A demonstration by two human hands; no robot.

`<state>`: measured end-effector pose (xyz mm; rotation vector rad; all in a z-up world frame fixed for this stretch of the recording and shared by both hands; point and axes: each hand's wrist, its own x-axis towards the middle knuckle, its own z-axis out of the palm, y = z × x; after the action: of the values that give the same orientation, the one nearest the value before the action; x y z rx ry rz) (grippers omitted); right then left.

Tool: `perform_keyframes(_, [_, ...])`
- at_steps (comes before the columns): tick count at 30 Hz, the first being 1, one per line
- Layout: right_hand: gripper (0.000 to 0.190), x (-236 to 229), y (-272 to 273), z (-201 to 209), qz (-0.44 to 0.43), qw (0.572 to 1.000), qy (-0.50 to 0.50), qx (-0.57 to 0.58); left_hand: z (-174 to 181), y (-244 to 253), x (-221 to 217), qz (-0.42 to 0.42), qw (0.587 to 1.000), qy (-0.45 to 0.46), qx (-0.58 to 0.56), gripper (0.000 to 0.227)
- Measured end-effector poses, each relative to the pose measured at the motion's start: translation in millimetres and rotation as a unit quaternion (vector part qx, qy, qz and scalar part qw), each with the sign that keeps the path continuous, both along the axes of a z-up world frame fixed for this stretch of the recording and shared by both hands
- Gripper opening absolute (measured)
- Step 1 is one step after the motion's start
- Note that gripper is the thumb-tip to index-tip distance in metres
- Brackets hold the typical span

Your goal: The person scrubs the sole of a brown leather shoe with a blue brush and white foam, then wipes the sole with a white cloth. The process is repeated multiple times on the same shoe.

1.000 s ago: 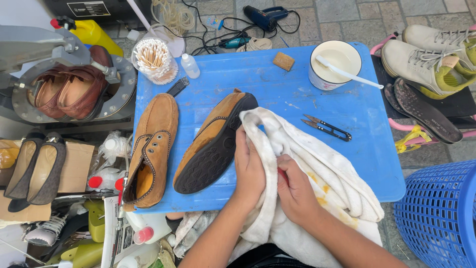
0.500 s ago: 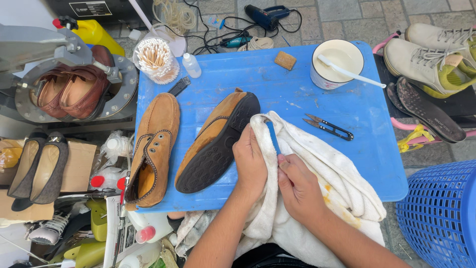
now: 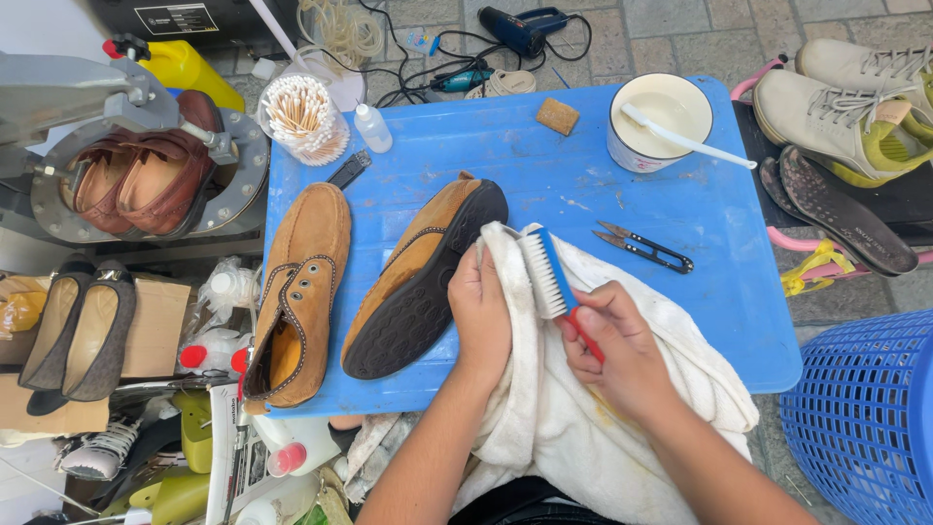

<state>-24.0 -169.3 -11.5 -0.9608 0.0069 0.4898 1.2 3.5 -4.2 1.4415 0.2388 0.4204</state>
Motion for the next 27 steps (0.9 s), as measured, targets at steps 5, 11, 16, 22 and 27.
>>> perform_keyframes(5, [0.014,8,-15,-3,-0.018,0.996,-0.069,-0.048,9,3,-2,-0.009,1.000,-0.014,0.000,0.028])
perform_keyframes(11, [0.019,-8,-5,-7,0.005,0.976,-0.169,-0.138,17,-3,-7,-0.008,0.991,-0.009,0.132,0.026])
perform_keyframes(16, [0.025,-3,-13,14,0.053,0.976,-0.148,-0.153,-4,6,0,0.004,0.999,0.008,0.042,0.028])
perform_keyframes(22, [0.019,21,-43,25,-0.036,0.972,-0.162,-0.164,-14,29,-1,-0.075,0.964,0.046,-0.250,0.043])
perform_keyframes(27, [0.028,34,-66,27,-0.107,0.957,-0.195,-0.188,-9,35,-6,-0.117,0.909,0.033,-0.399,0.045])
